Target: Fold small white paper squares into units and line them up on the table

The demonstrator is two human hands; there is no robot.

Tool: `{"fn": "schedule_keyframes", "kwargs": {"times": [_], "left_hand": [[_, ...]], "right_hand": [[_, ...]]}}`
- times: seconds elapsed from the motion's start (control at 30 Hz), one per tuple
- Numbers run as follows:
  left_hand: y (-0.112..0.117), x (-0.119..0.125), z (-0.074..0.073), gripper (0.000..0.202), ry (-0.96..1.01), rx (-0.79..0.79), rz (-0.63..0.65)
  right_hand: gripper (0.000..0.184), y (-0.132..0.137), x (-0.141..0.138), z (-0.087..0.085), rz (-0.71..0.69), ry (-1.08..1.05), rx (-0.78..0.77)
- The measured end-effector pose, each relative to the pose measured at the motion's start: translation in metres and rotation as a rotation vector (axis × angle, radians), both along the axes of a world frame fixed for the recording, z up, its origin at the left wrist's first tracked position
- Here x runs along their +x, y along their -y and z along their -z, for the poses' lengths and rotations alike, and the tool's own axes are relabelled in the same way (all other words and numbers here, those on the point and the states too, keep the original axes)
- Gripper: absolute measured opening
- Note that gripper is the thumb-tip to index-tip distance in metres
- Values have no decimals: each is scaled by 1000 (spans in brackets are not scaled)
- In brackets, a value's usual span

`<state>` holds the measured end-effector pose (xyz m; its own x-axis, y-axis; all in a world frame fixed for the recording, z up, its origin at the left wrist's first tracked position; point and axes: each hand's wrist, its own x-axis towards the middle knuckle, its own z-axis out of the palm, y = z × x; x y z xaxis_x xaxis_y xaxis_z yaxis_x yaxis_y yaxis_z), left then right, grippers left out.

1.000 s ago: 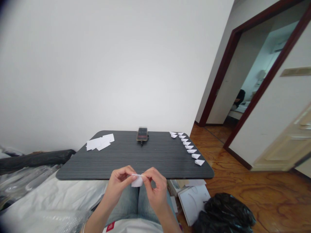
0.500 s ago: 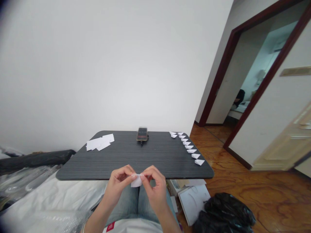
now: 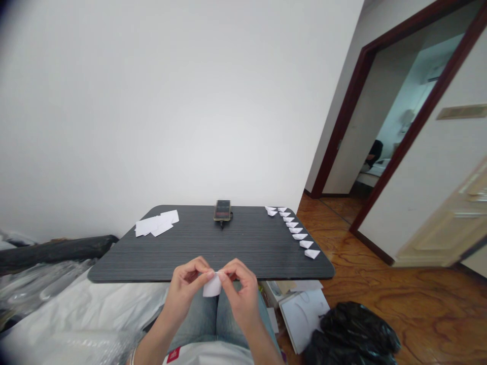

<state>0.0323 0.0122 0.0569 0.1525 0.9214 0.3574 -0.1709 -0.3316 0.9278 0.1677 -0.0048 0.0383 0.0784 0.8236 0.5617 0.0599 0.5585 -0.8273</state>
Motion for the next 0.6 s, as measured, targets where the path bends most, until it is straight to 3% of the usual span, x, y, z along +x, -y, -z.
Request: {"fn": "schedule_keyframes", "kwargs": {"times": [0.2, 0.4, 0.6], "left_hand": [[-2, 2, 2, 19, 42, -22, -43], [-8, -1, 4, 19, -137, -31, 18], [-6, 0, 6, 19, -152, 34, -61]], "right_hand": [[18, -7, -2, 8, -42, -113, -62], [19, -8, -1, 5, -1, -30, -65], [21, -9, -4, 8, -24, -7, -93]]}}
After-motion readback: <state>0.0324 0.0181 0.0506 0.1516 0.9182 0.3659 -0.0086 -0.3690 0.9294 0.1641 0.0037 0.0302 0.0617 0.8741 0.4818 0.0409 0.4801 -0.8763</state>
